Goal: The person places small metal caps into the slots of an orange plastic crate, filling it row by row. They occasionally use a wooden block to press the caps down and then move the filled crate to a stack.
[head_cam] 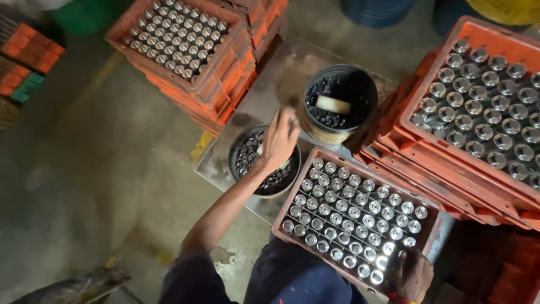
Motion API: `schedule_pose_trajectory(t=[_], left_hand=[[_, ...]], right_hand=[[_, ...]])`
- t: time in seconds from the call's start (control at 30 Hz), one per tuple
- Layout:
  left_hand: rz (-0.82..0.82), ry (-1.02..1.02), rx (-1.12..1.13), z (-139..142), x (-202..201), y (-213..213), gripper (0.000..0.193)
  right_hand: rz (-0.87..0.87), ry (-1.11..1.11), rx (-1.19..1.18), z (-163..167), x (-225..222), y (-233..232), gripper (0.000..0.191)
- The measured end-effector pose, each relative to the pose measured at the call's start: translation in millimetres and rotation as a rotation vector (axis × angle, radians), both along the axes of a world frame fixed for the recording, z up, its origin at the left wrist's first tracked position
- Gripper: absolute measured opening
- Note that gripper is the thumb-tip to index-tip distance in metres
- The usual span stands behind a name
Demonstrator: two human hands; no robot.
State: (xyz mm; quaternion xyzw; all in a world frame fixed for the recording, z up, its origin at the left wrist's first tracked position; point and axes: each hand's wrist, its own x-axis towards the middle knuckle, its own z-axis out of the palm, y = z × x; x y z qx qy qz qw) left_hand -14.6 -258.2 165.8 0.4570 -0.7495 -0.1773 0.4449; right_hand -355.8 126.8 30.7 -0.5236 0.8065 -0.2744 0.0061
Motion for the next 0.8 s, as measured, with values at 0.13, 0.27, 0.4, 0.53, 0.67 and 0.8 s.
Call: schedule_pose_trajectory(t=[0.13,0.27,0.4,0.53,0.67,0.8], left_hand=[[-0.256,0.15,-0.084,53.4,-59.6,-34.8,0.02],[-0.071,0.098,-0.322,73.5,-105.8,-76.1,0.017],[0.005,0.247,-0.251,49.9,-93.8,-53.2,0.017],[0.116,0.09,-0.031,-10.1,-38.1,25.1,0.019],[0.232,-0.082,0.025,-63.2,17.3,39.8,0.013],[0.278,-0.492,0.152,-88.0,19.3,24.6,0.022]], right_hand=[[0.021,0.029,0.059,2.2,1.3,-0.5,0.024],[0.084,0.131,-0.072,1.2,1.9,6.1,0.034],[0.033,0.046,0.007,-2.8,1.4,8.6,0.033],[-0.046,-0.016,-0.027,-5.6,4.2,8.8,0.032],[-0.067,-0.019,0.018,-4.6,3.8,10.6,0.033],[-0.044,-0.145,0.165,-6.9,-2.5,12.4,0.031]])
